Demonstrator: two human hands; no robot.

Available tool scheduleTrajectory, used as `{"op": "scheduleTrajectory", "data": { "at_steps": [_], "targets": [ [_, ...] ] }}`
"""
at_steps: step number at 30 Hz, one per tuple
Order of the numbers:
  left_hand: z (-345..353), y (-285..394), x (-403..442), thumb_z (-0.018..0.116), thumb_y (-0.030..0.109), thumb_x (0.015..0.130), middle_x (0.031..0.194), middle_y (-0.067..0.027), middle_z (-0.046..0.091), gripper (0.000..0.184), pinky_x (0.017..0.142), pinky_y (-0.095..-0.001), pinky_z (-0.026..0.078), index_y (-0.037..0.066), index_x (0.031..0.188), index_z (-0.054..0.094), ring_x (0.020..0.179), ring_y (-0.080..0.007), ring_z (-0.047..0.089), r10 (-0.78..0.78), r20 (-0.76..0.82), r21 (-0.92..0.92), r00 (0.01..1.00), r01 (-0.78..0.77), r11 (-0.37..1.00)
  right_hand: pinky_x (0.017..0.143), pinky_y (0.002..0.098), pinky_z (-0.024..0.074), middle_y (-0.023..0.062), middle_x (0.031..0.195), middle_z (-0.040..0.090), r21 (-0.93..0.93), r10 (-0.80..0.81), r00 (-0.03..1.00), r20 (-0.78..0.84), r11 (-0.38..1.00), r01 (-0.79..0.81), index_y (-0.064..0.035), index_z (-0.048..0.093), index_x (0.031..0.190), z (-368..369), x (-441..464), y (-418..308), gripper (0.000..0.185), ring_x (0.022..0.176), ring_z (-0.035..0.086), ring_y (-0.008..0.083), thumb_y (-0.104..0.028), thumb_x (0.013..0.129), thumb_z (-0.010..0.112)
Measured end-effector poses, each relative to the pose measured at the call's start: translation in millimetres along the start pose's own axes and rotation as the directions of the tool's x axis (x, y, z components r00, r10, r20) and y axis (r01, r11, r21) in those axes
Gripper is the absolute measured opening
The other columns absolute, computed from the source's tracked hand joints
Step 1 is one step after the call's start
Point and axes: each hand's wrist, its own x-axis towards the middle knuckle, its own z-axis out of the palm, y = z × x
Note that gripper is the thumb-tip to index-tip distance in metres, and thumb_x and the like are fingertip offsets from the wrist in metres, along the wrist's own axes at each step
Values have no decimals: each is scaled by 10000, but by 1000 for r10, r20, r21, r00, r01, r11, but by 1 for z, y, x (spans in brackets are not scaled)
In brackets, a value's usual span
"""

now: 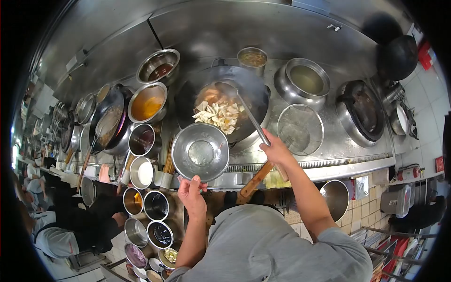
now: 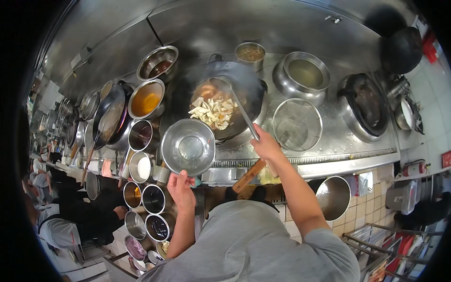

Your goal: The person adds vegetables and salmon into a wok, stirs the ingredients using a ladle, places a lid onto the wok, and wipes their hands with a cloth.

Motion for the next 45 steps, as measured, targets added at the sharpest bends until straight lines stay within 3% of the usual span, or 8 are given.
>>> {"op": "scheduleTrajectory", "data": {
  "at_steps": [4, 10, 19, 25, 28, 37, 42, 45],
  "targets": [
    [8, -1, 5, 690, 149, 909, 713, -42, 594, 235, 559, -278, 470, 70, 745, 543, 598, -137, 590, -13, 25, -19, 1000, 14, 1000, 942, 447, 475, 280, 1153, 643, -205, -296, 940, -168, 943, 261, -192, 362, 1525, 10, 39, 27, 661, 1096, 613, 433, -201, 913, 612],
    [15, 4, 3, 686, 150, 914, 711, -46, 593, 242, 548, -281, 470, 68, 742, 537, 586, -147, 592, -23, 57, -24, 998, 24, 999, 985, 461, 469, 252, 1251, 613, -387, -180, 978, -109, 914, 125, -215, 346, 1528, 10, 51, -2, 661, 1179, 573, 418, -179, 912, 581],
    [3, 6, 0, 685, 158, 919, 699, -45, 596, 229, 547, -280, 483, 64, 755, 556, 592, -158, 619, -18, 0, -21, 1000, 18, 1000, 960, 465, 479, 274, 1199, 631, -282, -316, 911, -265, 929, 240, -185, 368, 1515, 9, 59, 36, 665, 1103, 610, 436, -157, 888, 588],
    [5, 4, 5, 680, 167, 929, 694, -54, 614, 235, 550, -293, 484, 71, 755, 554, 606, -164, 638, -45, 23, -35, 999, 46, 998, 899, 493, 492, 295, 1136, 640, 27, 4, 996, -84, 1000, -1, -155, 392, 1497, -9, 20, 17, 669, 997, 624, 475, -123, 853, 570],
    [9, 4, 8, 670, 160, 937, 707, -61, 625, 219, 549, -299, 485, 75, 771, 555, 609, -169, 642, -44, 23, -31, 999, 44, 999, 900, 491, 491, 299, 1128, 641, -175, -236, 934, -270, 966, 193, -152, 370, 1505, 5, 16, 49, 678, 1000, 627, 474, -115, 855, 557],
    [22, 2, 10, 649, 174, 952, 743, -67, 650, 173, 542, -306, 499, 80, 837, 561, 631, -179, 657, -59, 44, -144, 997, 64, 988, 879, 450, 498, 277, 1111, 644, 61, -38, 988, -153, 997, 48, -100, 365, 1498, 29, -14, 59, 650, 965, 631, 426, -119, 880, 569],
    [19, 10, 15, 648, 190, 952, 745, -65, 652, 157, 547, -282, 477, 85, 870, 564, 619, -165, 642, -34, 0, -166, 999, 34, 985, 861, 441, 512, 286, 1171, 637, -28, -143, 903, -405, 989, 144, -96, 425, 1457, 22, -23, 77, 608, 1021, 649, 425, -141, 876, 599],
    [12, 20, 17, 646, 191, 950, 743, -58, 648, 161, 553, -272, 460, 90, 864, 554, 619, -155, 625, -9, -56, -167, 998, -1, 986, 745, 412, 517, 181, 933, 672, 76, -82, 863, -499, 988, 138, -63, 513, 1304, 12, -22, 112, 452, 798, 666, 316, -114, 873, 641]
  ]
}}
